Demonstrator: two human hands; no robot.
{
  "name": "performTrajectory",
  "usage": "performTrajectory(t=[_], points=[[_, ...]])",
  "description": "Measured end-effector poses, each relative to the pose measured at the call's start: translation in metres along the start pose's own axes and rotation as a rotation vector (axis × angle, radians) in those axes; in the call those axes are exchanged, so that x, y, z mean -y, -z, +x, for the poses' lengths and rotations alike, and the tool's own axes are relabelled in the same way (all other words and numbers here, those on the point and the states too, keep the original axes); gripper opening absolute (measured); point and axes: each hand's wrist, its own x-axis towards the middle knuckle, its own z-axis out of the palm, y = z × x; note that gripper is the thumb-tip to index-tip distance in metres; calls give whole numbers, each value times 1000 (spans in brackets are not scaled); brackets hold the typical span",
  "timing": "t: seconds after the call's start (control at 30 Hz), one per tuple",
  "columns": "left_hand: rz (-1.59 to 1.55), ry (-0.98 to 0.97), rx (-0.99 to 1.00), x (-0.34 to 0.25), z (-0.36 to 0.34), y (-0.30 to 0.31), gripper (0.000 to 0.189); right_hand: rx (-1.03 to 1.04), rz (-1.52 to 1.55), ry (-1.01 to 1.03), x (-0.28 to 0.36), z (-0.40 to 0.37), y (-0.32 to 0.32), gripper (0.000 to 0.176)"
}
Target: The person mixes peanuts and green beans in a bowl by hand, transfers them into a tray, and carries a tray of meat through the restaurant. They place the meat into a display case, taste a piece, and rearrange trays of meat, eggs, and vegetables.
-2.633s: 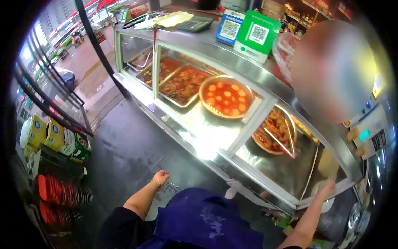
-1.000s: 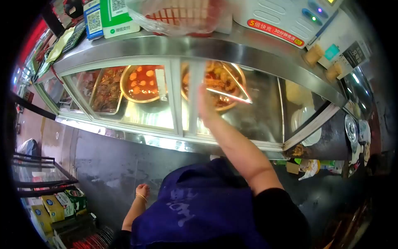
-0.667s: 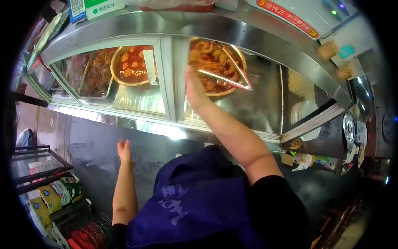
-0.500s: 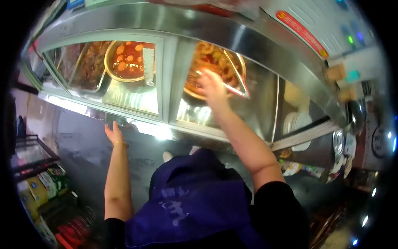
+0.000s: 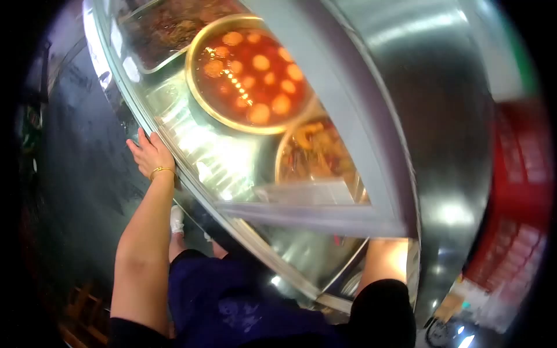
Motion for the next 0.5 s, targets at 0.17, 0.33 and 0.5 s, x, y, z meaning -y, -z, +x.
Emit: performTrajectory(t=[0.17,0.33,0.5], points=[[2,1,10,-5,-3,7,49,-5,-287,-38,-15,55,-32,48],[10,-28,-1,-2,0,3,48,101,-20,-294,-3,54,-20,40],[31,-18,38,-6,1,8,48,99,-70,-341,-7,42,-15,38]])
